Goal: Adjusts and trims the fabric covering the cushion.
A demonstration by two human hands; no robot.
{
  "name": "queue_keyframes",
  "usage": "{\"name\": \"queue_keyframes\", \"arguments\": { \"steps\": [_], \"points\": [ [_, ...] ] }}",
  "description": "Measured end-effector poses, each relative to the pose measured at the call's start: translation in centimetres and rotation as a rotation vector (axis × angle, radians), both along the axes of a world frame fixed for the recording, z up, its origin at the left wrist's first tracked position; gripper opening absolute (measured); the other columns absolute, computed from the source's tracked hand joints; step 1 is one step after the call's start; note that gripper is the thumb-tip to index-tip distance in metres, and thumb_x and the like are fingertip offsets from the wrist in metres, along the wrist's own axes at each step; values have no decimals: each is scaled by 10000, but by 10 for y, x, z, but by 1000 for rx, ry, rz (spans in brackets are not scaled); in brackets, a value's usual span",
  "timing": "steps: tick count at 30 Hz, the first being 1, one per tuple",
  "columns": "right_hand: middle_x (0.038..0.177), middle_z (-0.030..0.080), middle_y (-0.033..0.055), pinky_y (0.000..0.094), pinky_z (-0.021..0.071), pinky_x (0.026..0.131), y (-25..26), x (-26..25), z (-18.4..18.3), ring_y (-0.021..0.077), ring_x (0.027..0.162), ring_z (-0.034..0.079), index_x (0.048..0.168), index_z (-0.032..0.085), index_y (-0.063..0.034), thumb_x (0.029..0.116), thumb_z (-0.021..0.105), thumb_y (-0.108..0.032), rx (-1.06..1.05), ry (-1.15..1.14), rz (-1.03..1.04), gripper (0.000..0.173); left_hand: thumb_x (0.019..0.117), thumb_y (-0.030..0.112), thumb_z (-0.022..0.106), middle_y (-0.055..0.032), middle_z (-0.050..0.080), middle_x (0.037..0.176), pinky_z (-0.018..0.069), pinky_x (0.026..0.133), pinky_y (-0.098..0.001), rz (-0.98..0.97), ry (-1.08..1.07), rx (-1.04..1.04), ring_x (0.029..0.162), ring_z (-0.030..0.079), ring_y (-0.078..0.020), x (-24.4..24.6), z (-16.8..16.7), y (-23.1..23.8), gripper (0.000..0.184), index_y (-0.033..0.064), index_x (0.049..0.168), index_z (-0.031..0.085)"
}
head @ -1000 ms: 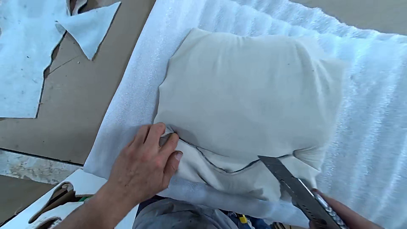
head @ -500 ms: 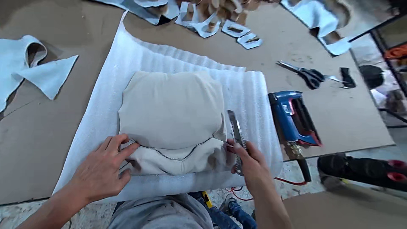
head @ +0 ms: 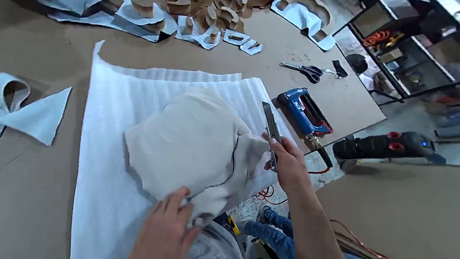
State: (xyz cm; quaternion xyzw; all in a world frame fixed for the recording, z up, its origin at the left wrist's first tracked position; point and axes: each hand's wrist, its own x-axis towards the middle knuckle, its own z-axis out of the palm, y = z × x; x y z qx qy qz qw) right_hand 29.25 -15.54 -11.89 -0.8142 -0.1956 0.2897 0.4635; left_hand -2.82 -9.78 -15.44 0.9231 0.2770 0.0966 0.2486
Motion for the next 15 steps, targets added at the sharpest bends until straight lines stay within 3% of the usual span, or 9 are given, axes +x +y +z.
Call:
{"name": "queue_keyframes", "arguments": {
  "steps": [3, 5, 8, 11, 15],
  "points": [
    [1024, 720, 82, 412, 570, 522, -26, -19, 7, 203, 692, 690, 1254, 602, -80, 1043, 514, -361, -84, -269, -30, 362, 998, 513, 548, -51, 714, 1205, 575, 794, -435, -89, -108, -33, 1012, 694, -218, 32, 18, 30, 404, 184, 1107, 755],
    [877, 718, 30, 405, 583, 519, -40, -45, 6, 174, 668, 697, 1252, 580, -63, 1026, 499, -389, -107, -314, -23, 405, 1015, 430, 536, -8, 737, 1128, 580, 835, -431, -84, -168, 44, 1032, 698, -180, 70, 27, 73, 341, 200, 1087, 778],
    [678, 629, -20, 345, 543, 442, -41, -75, -11, 103, 508, 602, 1361, 580, -12, 1050, 476, -385, -101, -365, -39, 497, 1005, 333, 546, -44, 719, 1167, 531, 885, -507, -197, -115, 123, 1082, 668, -247, 148, 34, 137, 298, 179, 1121, 772],
    [767, 717, 8, 304, 585, 496, -32, -90, -31, 71, 573, 663, 1377, 598, 42, 1050, 488, -286, -153, -504, -38, 476, 966, 347, 630, -51, 704, 1177, 461, 978, -580, -452, -4, 93, 1139, 637, -281, 228, 13, 177, 251, 209, 1126, 767],
    [913, 753, 101, 306, 583, 536, -15, -106, -33, 106, 611, 677, 1376, 569, 110, 1006, 545, -141, -229, -556, -8, 447, 911, 391, 743, -32, 694, 1032, 545, 843, -519, -736, 226, -148, 990, 668, -228, 294, -12, 197, 240, 211, 1070, 758]
  ]
}}
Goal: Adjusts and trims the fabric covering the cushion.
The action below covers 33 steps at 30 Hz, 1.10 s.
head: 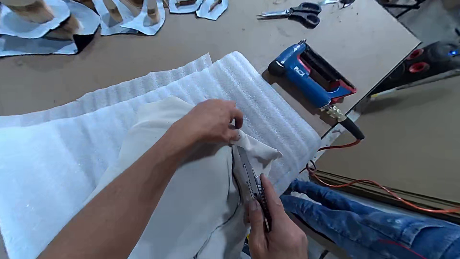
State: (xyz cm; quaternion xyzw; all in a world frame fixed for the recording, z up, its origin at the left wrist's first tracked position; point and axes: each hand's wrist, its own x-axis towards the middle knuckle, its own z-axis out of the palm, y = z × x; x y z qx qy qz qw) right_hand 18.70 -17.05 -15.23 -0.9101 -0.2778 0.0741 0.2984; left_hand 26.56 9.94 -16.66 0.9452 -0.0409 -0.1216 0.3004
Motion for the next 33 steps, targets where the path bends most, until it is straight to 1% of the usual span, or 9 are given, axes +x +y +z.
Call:
{"name": "queue_keyframes", "arguments": {
  "steps": [2, 4, 6, 8, 13, 19, 25, 28, 33],
  "points": [
    [874, 717, 118, 303, 548, 512, 9, -5, 1, 129, 590, 642, 1374, 582, 102, 978, 562, -104, -45, -27, 10, 446, 883, 412, 780, -1, 696, 982, 549, 797, -497, -5, 87, -79, 924, 668, -190, 11, -4, 7, 254, 216, 1044, 765],
    [876, 702, 140, 304, 539, 514, 14, -8, 1, 154, 604, 638, 1360, 611, 83, 965, 566, -80, -107, -40, 9, 430, 865, 435, 791, 31, 694, 952, 542, 777, -473, 36, 80, -140, 895, 658, -154, 10, -12, 8, 245, 234, 1003, 772],
    [881, 695, 150, 298, 538, 517, 17, -8, 0, 163, 617, 643, 1348, 623, 77, 959, 564, -74, -160, -55, -9, 422, 870, 429, 787, 48, 691, 965, 543, 778, -445, 77, 57, -188, 893, 653, -129, 8, -18, 9, 217, 249, 991, 778],
    [882, 688, 148, 280, 531, 517, 18, -7, 0, 152, 623, 636, 1345, 625, 78, 966, 562, -82, -201, -68, -15, 416, 863, 432, 791, 76, 689, 960, 546, 765, -435, 107, 87, -205, 884, 654, -109, 7, -18, 8, 194, 272, 972, 774],
    [848, 680, 142, 267, 511, 494, 27, -11, -1, 150, 602, 623, 1326, 635, 82, 976, 545, -99, -264, -98, -23, 405, 841, 460, 800, 106, 692, 955, 536, 756, -440, 154, 115, -201, 900, 650, -94, 9, -18, 7, 179, 308, 931, 777],
    [889, 692, 154, 254, 521, 525, 33, -15, -2, 143, 642, 636, 1324, 633, 87, 977, 529, -102, -308, -116, -30, 408, 844, 451, 794, 108, 684, 929, 521, 715, -434, 158, 107, -203, 860, 650, -95, 8, -17, 8, 156, 315, 919, 773],
    [891, 697, 153, 243, 522, 543, 37, -17, -3, 136, 646, 632, 1319, 637, 92, 971, 529, -89, -317, -135, -46, 407, 847, 472, 779, 106, 673, 921, 506, 703, -434, 151, 111, -194, 853, 639, -98, 9, -17, 8, 165, 319, 905, 765],
    [907, 706, 158, 253, 532, 543, 39, -18, -3, 139, 647, 646, 1314, 639, 95, 963, 539, -81, -315, -129, -57, 405, 848, 462, 778, 89, 672, 910, 503, 706, -450, 146, 84, -199, 860, 644, -118, 8, -19, 8, 170, 303, 907, 766],
    [930, 703, 165, 250, 538, 563, 41, -20, -1, 137, 665, 648, 1339, 615, 101, 976, 527, -86, -321, -105, -72, 418, 852, 464, 772, 100, 673, 913, 500, 710, -437, 147, 90, -189, 865, 641, -104, 8, -17, 8, 158, 315, 902, 760]
  ]
}}
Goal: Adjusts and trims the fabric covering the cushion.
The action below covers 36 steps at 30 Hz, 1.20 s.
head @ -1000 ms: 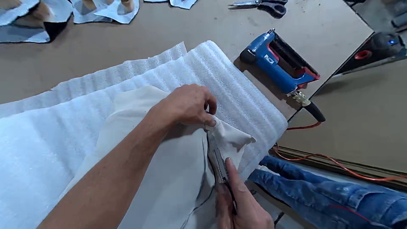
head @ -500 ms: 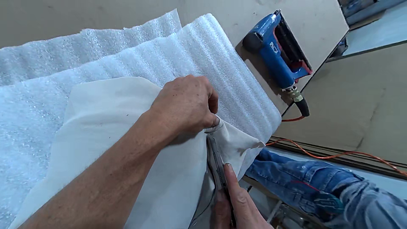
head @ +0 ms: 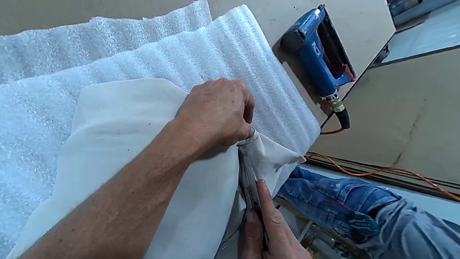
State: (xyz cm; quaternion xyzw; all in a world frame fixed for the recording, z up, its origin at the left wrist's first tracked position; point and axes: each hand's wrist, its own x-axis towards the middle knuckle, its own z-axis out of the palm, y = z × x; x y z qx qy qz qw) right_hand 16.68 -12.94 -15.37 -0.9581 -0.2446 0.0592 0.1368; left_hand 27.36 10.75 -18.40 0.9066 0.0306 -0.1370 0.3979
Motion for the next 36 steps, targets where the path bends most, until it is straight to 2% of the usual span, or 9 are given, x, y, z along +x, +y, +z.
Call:
{"name": "queue_keyframes", "arguments": {
  "steps": [8, 16, 26, 33, 36],
  "points": [
    [927, 711, 153, 242, 541, 574, 3, -2, -1, 126, 674, 653, 1329, 629, 95, 971, 538, -91, -26, -27, 1, 413, 853, 461, 766, 96, 670, 912, 498, 707, -442, -2, 3, 0, 862, 640, -108, 0, 1, -1, 155, 311, 893, 756],
    [789, 650, 128, 290, 465, 440, 15, 7, 21, 163, 527, 575, 1343, 640, 60, 940, 556, -50, -176, -2, 25, 426, 857, 449, 764, 90, 667, 901, 489, 703, -450, -4, 6, 14, 868, 640, -124, 0, 2, -1, 143, 311, 889, 752],
    [775, 649, 123, 332, 453, 405, 21, 15, 32, 187, 482, 564, 1377, 632, 15, 939, 563, -53, -256, 68, 44, 449, 860, 439, 762, 75, 672, 916, 501, 704, -462, -13, 7, 2, 870, 648, -138, 0, 1, -2, 145, 300, 900, 759],
    [788, 661, 124, 330, 453, 398, 20, 15, 34, 190, 480, 574, 1371, 645, -3, 939, 577, -65, -264, 65, 59, 442, 854, 444, 768, 92, 658, 885, 487, 693, -451, -8, 6, -3, 844, 637, -121, 1, 0, -1, 141, 307, 883, 752],
    [844, 697, 148, 348, 510, 458, 7, 14, 48, 199, 550, 626, 1375, 609, 63, 965, 578, -59, -179, 127, 18, 429, 849, 456, 771, 93, 654, 892, 492, 698, -443, 1, -11, -1, 835, 630, -112, 0, -1, -1, 150, 313, 894, 761]
  ]
}}
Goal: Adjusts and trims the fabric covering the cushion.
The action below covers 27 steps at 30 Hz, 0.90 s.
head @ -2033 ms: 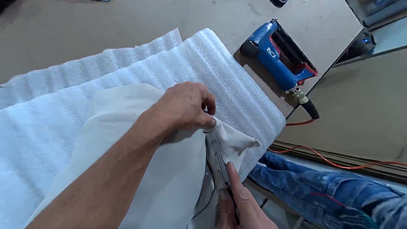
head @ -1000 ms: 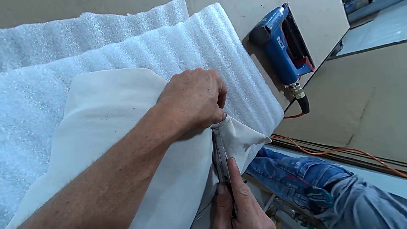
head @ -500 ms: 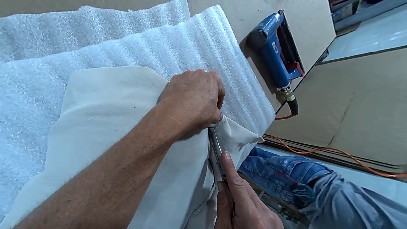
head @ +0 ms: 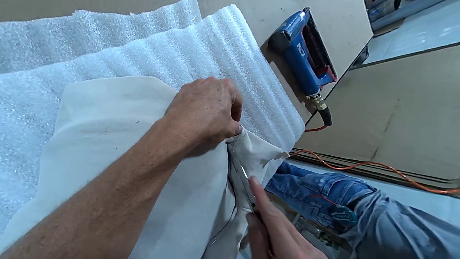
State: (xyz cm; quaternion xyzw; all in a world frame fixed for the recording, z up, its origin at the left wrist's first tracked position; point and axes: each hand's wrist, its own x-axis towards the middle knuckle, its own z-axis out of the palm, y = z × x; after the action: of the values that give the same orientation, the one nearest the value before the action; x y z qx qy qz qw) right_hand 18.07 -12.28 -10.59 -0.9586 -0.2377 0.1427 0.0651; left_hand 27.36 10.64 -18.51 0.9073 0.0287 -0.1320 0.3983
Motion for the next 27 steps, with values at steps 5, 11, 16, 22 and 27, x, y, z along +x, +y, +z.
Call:
{"name": "queue_keyframes", "arguments": {
  "steps": [5, 11, 16, 22, 27],
  "points": [
    [1033, 702, 225, 340, 585, 758, -53, 48, 39, 205, 868, 694, 1251, 620, 106, 1037, 528, -148, 174, 77, 116, 344, 837, 489, 772, 105, 663, 883, 497, 692, -450, -1, -25, 9, 828, 633, -105, -1, -3, 2, 167, 328, 879, 763],
    [1007, 701, 77, 350, 490, 570, -57, 130, 30, 168, 764, 652, 1417, 607, -259, 1050, 510, -257, 91, -120, 606, 380, 813, 618, 720, 113, 643, 862, 492, 678, -452, -48, -130, 90, 808, 628, -94, -2, -10, 0, 296, 338, 906, 741],
    [962, 684, 95, 385, 502, 511, -45, 126, 42, 188, 686, 647, 1517, 514, -216, 1067, 510, -261, -1, 68, 550, 452, 809, 616, 726, 81, 649, 900, 484, 685, -482, -79, -81, 187, 841, 635, -137, 3, -3, -5, 310, 325, 917, 743],
    [947, 667, 162, 315, 507, 482, -43, 58, 21, 172, 635, 629, 1426, 561, 23, 1021, 555, -127, 111, 42, 285, 432, 783, 584, 800, 72, 662, 749, 477, 651, -518, -61, 76, 236, 757, 639, -165, 17, 15, -13, 298, 303, 875, 757],
    [891, 666, 111, 268, 412, 454, -32, 55, 1, 138, 610, 578, 1374, 657, -62, 990, 558, -115, 65, -98, 351, 401, 771, 634, 779, 62, 671, 780, 463, 664, -530, -48, 77, 246, 789, 641, -180, 16, 12, -14, 350, 312, 906, 765]
  ]
}}
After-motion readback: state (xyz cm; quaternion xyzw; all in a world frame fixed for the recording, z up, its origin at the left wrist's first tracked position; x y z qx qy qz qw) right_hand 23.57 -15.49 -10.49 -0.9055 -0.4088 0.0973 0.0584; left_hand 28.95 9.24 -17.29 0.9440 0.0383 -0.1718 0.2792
